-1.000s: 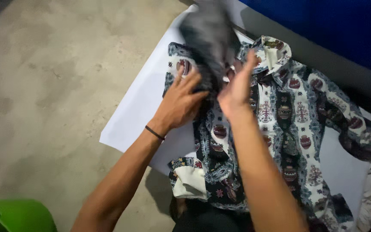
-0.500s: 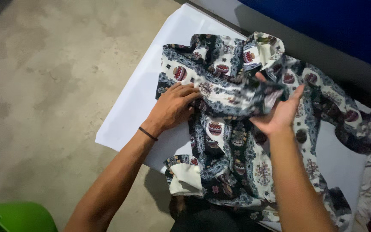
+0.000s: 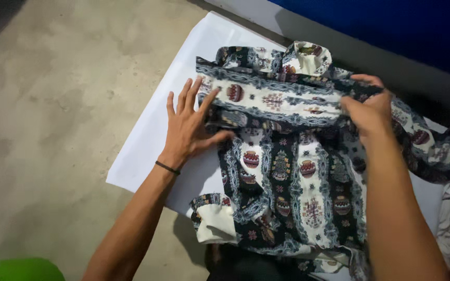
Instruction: The person folds a patterned long-sleeved shirt on a white surface. They smooth the fabric, fold the sleeves inward, fold the sides toward the center, and then fold the shirt in half to create a compact bundle.
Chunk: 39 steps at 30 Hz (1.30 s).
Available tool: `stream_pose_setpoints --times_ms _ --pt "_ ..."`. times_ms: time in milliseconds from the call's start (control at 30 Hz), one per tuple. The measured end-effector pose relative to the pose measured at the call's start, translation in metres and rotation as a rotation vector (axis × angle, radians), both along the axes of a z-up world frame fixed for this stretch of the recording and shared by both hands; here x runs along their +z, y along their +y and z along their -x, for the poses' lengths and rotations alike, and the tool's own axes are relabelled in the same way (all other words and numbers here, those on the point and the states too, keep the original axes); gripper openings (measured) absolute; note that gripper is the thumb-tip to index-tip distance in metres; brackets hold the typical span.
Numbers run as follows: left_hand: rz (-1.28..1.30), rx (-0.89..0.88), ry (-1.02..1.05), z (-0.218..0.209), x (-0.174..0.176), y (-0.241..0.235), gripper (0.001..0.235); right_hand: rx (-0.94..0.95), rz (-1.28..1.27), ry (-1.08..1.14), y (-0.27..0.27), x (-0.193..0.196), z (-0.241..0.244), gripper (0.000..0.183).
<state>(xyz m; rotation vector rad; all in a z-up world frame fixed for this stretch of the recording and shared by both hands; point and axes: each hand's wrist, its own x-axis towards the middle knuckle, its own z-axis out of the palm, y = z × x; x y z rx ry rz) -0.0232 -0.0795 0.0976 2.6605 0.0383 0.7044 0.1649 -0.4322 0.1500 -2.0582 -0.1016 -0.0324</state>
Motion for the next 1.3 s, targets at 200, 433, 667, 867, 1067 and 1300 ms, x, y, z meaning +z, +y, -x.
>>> stream_pose_setpoints --times_ms 200,433,667,867,1067,1300 --pt "0.984 0.105 0.105 -0.029 0.006 0.009 0.074 -0.296 0.233 -0.194 -0.03 -0.033 -0.043 0.085" --pt "0.449 -0.021 -0.068 -0.049 -0.007 0.005 0.047 -0.404 0.004 -0.095 -0.058 -0.044 -0.058 0.063" --pt "0.912 0.155 0.012 -0.096 -0.028 0.013 0.061 -0.294 0.62 -0.372 -0.049 -0.046 -0.045 0.061" --pt "0.657 0.145 0.076 -0.115 -0.003 0.008 0.065 0.104 0.646 -0.159 0.028 -0.022 -0.034 0.037" --pt "-0.047 0.074 -0.199 -0.12 0.006 -0.01 0.059 0.065 0.711 -0.113 0.052 -0.031 -0.062 0.042" --pt "0.065 -0.261 -0.086 -0.163 0.003 -0.07 0.047 0.1 0.646 -0.198 0.043 -0.065 -0.081 0.043"
